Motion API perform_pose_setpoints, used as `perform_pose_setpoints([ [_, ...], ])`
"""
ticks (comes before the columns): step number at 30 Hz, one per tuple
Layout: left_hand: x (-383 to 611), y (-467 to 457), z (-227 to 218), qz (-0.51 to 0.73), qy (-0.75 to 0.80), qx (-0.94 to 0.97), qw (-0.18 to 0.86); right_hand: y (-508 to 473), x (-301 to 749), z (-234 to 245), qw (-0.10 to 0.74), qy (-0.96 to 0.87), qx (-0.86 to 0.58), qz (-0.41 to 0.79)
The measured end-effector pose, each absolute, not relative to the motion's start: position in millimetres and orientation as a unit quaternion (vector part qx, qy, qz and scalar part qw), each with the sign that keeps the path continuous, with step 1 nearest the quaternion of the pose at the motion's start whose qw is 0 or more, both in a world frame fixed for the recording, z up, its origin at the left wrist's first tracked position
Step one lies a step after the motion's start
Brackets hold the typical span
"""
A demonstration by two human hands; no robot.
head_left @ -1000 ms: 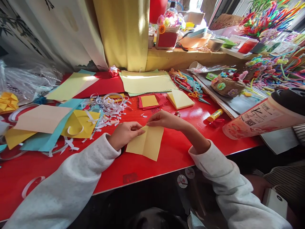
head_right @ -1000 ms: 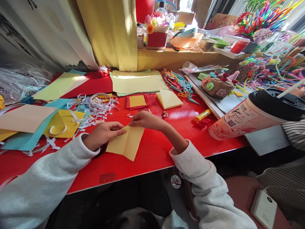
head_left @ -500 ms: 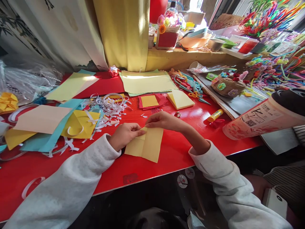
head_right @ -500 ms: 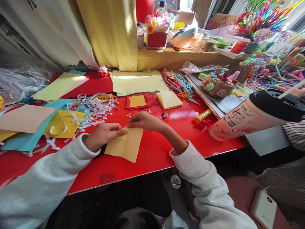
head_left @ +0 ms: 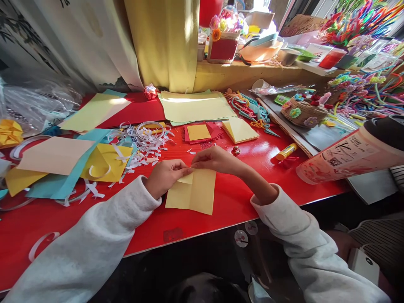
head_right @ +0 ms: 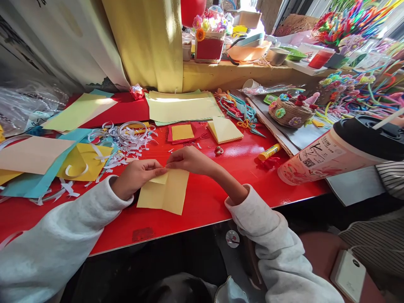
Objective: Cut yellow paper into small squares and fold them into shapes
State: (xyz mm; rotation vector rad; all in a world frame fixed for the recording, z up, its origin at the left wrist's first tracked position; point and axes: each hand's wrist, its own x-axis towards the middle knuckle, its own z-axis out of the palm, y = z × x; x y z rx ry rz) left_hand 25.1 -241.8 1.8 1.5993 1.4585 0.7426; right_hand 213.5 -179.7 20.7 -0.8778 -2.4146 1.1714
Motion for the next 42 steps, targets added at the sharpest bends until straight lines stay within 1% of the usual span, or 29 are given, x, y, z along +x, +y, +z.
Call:
perform_pose_setpoints([
  [5, 24.6, -239.8, -3.5, 0.294, 0.567, 0.642, 0.423, -176.4, 214.0, 15.4, 0.185, -0.846, -0.325, 0.38],
  [10, 25.0, -240.2, -0.2, 0.27, 0.59, 0.653, 0.391, -175.6, 212.3, 12.3, 0.217, -0.846, -0.332, 0.357],
  [15, 25.1, -241.4, 4.9, 0.263, 0.598, 0.66, 0.372, -176.6, 211.5, 12.9, 0.241, -0.827, -0.352, 0.366],
  [20, 22.4, -240.7, 5.9, 0.258, 0.594, 0.664, 0.372, -175.3, 212.6, 15.4, 0.298, -0.8, -0.382, 0.354],
  [22, 21.2, -240.1, 5.6, 0.261, 0.599, 0.658, 0.374, -174.5, 213.4, 16.1, 0.305, -0.798, -0.38, 0.354],
  [26, 21.6, -240.6, 6.2, 0.271, 0.576, 0.652, 0.413, -174.4, 214.9, 16.7, 0.3, -0.805, -0.37, 0.354],
  [30, 23.0, -241.3, 6.3, 0.288, 0.57, 0.606, 0.474, -176.2, 214.2, 17.7, 0.277, -0.8, -0.357, 0.394],
  [37, 22.0, -238.2, 5.3, 0.357, 0.568, 0.526, 0.523, -177.4, 216.2, 24.5, 0.293, -0.74, -0.371, 0.478],
  [42, 24.0, -238.7, 9.4, 0.392, 0.553, 0.501, 0.539, -180.0, 216.4, 25.8, 0.283, -0.746, -0.341, 0.497],
])
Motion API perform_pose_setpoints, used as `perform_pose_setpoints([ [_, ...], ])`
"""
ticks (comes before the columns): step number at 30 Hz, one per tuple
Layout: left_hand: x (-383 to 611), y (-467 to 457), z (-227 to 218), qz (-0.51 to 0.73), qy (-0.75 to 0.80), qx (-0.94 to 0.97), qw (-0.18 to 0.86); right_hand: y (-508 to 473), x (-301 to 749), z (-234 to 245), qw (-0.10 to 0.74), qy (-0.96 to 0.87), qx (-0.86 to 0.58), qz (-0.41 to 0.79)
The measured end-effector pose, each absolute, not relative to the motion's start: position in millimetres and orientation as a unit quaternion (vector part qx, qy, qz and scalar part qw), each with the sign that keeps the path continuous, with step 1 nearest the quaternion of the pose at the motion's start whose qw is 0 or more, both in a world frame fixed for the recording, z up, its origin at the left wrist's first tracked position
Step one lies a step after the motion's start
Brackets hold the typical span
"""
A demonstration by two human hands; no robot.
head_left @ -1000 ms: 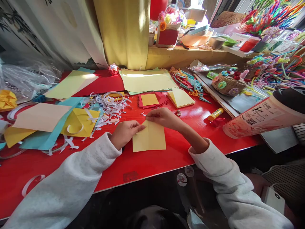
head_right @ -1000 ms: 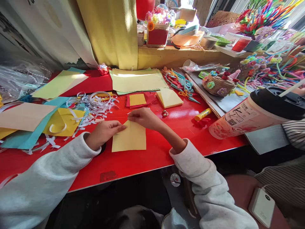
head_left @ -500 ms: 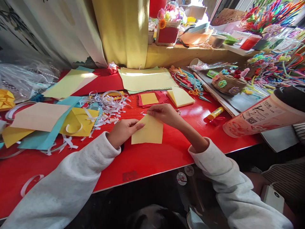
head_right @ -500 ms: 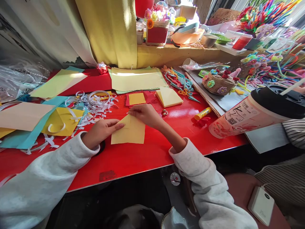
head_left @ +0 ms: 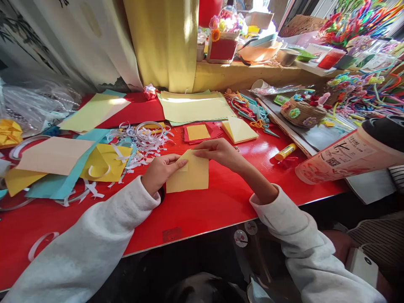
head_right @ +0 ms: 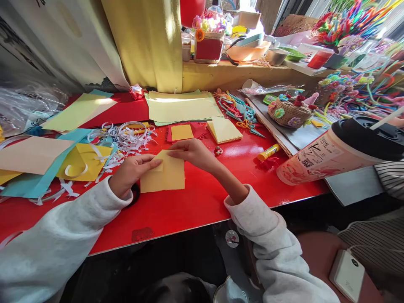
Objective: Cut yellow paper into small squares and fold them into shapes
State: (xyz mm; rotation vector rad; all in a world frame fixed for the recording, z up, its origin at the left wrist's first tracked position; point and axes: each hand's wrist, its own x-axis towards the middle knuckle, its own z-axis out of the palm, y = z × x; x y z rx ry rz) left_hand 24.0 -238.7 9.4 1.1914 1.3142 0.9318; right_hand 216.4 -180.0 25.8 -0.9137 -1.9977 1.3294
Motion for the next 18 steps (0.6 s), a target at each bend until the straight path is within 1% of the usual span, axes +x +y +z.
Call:
perform_pose_setpoints([
  [4, 23.1, -239.1, 10.1, 0.43, 0.563, 0.472, 0.525, -184.7, 212.1, 26.6, 0.3, -0.714, -0.334, 0.537],
  [7, 21.3, -238.5, 9.8, 0.477, 0.563, 0.448, 0.505, -188.2, 209.1, 25.8, 0.284, -0.708, -0.32, 0.561],
  [9, 20.4, -238.0, 9.4, 0.497, 0.561, 0.436, 0.498, -190.9, 207.3, 23.9, 0.278, -0.738, -0.326, 0.522],
  [13, 19.6, -237.5, 9.0, 0.499, 0.565, 0.427, 0.499, -196.6, 204.7, 19.7, 0.314, -0.778, -0.358, 0.41],
  [18, 18.9, -237.5, 9.3, 0.478, 0.577, 0.435, 0.5, -199.3, 203.2, 15.7, 0.364, -0.759, -0.38, 0.384],
])
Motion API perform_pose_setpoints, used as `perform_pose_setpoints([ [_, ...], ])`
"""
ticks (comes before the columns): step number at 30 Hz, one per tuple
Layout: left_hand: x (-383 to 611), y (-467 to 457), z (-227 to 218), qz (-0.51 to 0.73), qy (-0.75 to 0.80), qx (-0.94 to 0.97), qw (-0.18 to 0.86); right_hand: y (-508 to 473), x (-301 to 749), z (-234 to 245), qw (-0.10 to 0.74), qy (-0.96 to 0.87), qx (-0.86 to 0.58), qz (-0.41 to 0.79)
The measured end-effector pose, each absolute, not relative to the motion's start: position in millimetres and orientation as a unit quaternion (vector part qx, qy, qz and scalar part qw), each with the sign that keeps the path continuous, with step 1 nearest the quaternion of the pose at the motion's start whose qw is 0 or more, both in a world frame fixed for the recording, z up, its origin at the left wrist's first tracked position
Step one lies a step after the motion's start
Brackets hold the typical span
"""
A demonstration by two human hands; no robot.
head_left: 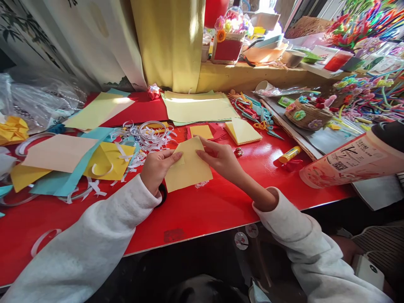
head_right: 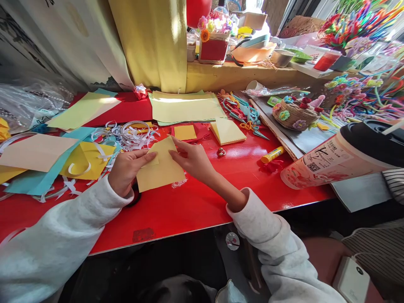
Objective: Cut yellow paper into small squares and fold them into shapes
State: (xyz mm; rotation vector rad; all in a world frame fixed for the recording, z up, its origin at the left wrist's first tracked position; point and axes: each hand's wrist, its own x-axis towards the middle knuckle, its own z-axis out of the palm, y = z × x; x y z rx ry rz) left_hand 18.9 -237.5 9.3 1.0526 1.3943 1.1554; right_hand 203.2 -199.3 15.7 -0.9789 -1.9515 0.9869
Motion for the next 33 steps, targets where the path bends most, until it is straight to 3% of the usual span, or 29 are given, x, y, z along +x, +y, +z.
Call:
perform_pose_setpoints([
  [4, 18.7, -237.6, 9.6, 0.458, 0.579, 0.451, 0.501, -199.5, 201.2, 14.6, 0.36, -0.76, -0.389, 0.377],
  [9, 19.9, -238.6, 11.4, 0.459, 0.576, 0.455, 0.501, -200.5, 201.6, 14.3, 0.35, -0.791, -0.418, 0.278],
  [17, 18.4, -236.0, 8.6, 0.492, 0.56, 0.417, 0.521, -196.8, 207.9, 11.1, 0.257, -0.905, -0.289, 0.177],
  [23, 16.8, -234.8, 7.4, 0.468, 0.574, 0.446, 0.502, -197.5, 200.4, 10.2, 0.309, -0.862, -0.276, 0.292],
  [29, 16.0, -234.5, 8.0, 0.432, 0.587, 0.499, 0.469, -195.8, 195.7, 8.4, 0.387, -0.718, -0.348, 0.462],
  [33, 16.2, -234.8, 8.5, 0.431, 0.586, 0.506, 0.463, -192.0, 196.4, 12.2, 0.392, -0.605, -0.363, 0.591],
])
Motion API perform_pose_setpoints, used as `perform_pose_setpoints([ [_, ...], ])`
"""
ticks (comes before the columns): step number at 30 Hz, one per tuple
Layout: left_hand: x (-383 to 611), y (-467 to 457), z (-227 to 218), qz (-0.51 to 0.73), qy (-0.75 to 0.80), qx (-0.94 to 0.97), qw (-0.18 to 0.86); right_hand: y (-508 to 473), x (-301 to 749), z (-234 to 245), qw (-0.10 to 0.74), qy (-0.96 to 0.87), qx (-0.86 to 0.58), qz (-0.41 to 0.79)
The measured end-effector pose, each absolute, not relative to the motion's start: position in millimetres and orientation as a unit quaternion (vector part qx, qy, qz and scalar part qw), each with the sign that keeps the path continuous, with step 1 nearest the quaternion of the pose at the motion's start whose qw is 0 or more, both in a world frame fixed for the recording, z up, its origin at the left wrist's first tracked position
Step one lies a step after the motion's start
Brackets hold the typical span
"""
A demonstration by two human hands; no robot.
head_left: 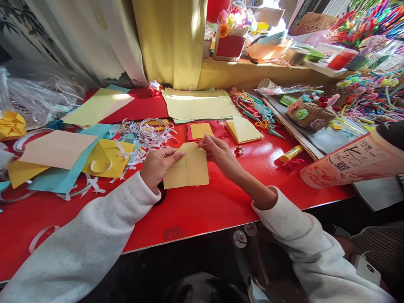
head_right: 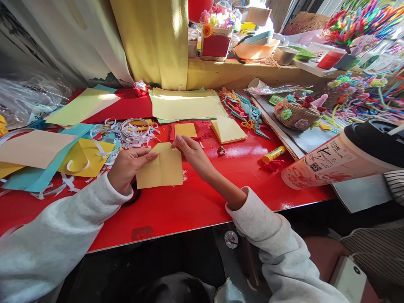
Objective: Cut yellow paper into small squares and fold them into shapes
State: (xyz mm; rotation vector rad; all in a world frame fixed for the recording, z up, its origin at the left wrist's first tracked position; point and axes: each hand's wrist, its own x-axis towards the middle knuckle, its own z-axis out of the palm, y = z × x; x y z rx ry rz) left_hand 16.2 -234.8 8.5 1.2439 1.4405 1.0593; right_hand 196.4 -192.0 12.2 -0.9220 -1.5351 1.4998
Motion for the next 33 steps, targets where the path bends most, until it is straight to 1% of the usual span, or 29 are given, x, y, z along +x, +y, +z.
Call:
perform_pose_setpoints([
  [2, 16.3, -235.1, 8.8, 0.431, 0.586, 0.508, 0.461, -190.4, 197.3, 14.4, 0.383, -0.55, -0.372, 0.642],
  [5, 16.4, -235.8, 9.0, 0.423, 0.59, 0.526, 0.442, -189.3, 199.0, 15.9, 0.366, -0.515, -0.371, 0.681],
  [11, 17.7, -237.0, 9.2, 0.4, 0.594, 0.572, 0.399, -190.0, 202.4, 13.2, 0.252, -0.583, -0.322, 0.702],
  [13, 18.5, -237.0, 9.5, 0.393, 0.598, 0.581, 0.389, -190.1, 202.8, 11.7, 0.231, -0.604, -0.318, 0.693],
  [18, 20.4, -237.0, 9.4, 0.381, 0.596, 0.591, 0.387, -190.0, 201.6, 9.2, 0.224, -0.644, -0.336, 0.65],
  [25, 23.3, -238.7, 8.6, 0.386, 0.581, 0.573, 0.43, -191.3, 199.4, 6.9, 0.217, -0.642, -0.356, 0.643],
  [29, 23.6, -239.5, 11.2, 0.379, 0.565, 0.575, 0.455, -191.0, 199.1, 5.4, 0.227, -0.659, -0.36, 0.62],
  [33, 21.3, -237.9, 12.0, 0.374, 0.547, 0.561, 0.496, -189.8, 199.6, 4.4, 0.227, -0.661, -0.368, 0.613],
])
